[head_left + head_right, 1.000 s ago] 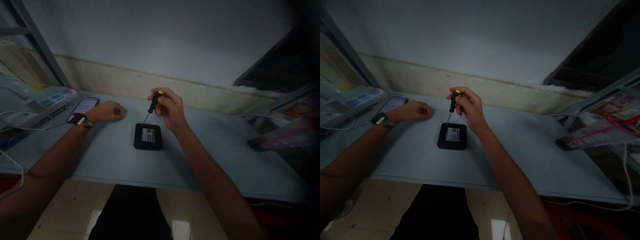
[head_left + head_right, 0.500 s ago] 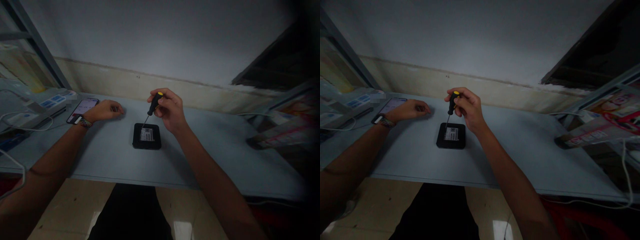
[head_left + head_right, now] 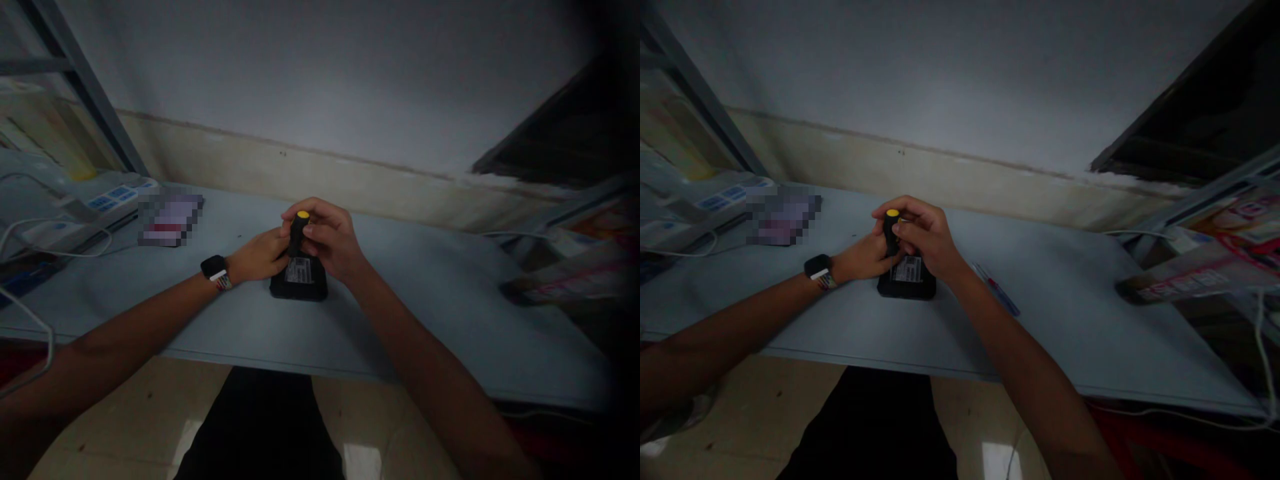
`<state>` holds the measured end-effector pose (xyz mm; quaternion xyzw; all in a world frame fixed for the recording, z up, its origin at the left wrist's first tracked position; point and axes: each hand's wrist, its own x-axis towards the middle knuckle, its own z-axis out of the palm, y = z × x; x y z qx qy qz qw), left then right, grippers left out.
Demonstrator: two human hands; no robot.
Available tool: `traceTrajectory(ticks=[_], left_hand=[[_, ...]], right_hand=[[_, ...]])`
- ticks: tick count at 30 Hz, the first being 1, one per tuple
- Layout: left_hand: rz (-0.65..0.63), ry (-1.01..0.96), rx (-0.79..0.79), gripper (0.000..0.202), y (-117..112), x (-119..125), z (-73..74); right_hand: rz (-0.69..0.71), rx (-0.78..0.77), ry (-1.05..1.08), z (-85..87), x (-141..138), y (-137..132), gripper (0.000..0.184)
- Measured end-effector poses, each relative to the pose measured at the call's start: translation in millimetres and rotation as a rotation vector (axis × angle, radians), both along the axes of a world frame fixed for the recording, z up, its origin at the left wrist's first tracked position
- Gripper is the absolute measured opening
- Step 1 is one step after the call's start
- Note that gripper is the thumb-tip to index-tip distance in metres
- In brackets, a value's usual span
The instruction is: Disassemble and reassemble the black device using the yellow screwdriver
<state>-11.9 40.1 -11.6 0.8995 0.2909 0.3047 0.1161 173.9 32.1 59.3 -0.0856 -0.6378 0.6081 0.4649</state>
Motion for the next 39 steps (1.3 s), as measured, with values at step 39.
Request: traceTrajectory(ticks=[39], left_hand=[[0.039, -0.014, -0.009, 0.045, 3, 2, -11.1]], right_hand=[[0.067, -0.019, -0.110, 1.8, 5, 0, 0.029]])
